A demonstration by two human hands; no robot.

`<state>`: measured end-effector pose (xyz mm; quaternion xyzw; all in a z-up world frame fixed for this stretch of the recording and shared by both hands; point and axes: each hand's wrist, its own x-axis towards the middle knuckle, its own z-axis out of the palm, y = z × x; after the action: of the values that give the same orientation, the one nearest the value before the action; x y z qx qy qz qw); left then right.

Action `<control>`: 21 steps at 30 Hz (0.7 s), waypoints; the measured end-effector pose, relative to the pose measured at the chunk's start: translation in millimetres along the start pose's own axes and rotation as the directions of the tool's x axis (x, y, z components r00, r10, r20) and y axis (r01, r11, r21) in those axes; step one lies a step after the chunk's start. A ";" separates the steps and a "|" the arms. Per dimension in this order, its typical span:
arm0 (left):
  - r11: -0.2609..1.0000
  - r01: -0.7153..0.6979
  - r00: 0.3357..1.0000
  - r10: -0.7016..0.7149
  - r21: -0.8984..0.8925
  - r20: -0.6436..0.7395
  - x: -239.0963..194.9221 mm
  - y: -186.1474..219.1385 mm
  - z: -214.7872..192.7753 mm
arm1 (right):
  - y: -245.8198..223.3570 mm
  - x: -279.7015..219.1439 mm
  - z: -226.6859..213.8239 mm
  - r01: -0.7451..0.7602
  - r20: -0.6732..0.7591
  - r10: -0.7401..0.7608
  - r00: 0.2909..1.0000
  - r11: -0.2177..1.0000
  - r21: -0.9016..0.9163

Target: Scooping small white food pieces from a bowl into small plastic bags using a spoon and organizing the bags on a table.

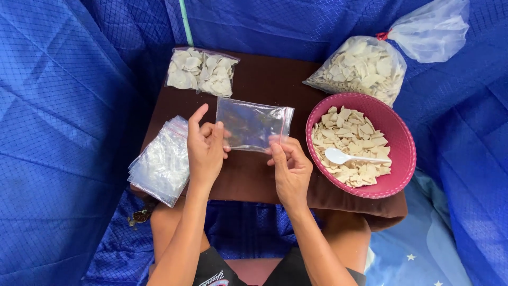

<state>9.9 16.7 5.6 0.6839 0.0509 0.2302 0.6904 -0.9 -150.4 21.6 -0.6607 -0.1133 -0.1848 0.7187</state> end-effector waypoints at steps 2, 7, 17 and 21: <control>1.000 -0.024 0.999 0.025 0.020 -0.026 -3.0 -1.1 0.0 | 7.2 -5.7 -4.1 0.016 -0.013 -0.017 1.000 1.000 -0.018; 0.994 -0.075 0.991 0.084 0.084 -0.109 -7.1 -5.1 -0.1 | 12.5 -9.7 -5.0 0.044 -0.031 -0.045 0.998 0.998 -0.035; 0.995 -0.074 0.995 0.078 0.060 -0.069 -11.7 7.9 -15.4 | 22.1 -11.7 -9.3 -0.014 0.011 0.014 1.000 0.999 0.029; 0.900 -0.237 0.961 0.273 0.365 -0.050 -11.5 27.0 -26.1 | 16.8 -11.5 -11.3 -0.026 -0.009 0.026 1.000 0.997 0.067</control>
<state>-17.1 35.1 27.4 0.7856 0.0360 0.3395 0.5160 -5.2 -159.2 0.6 -0.6368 -0.1071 -0.1750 0.7432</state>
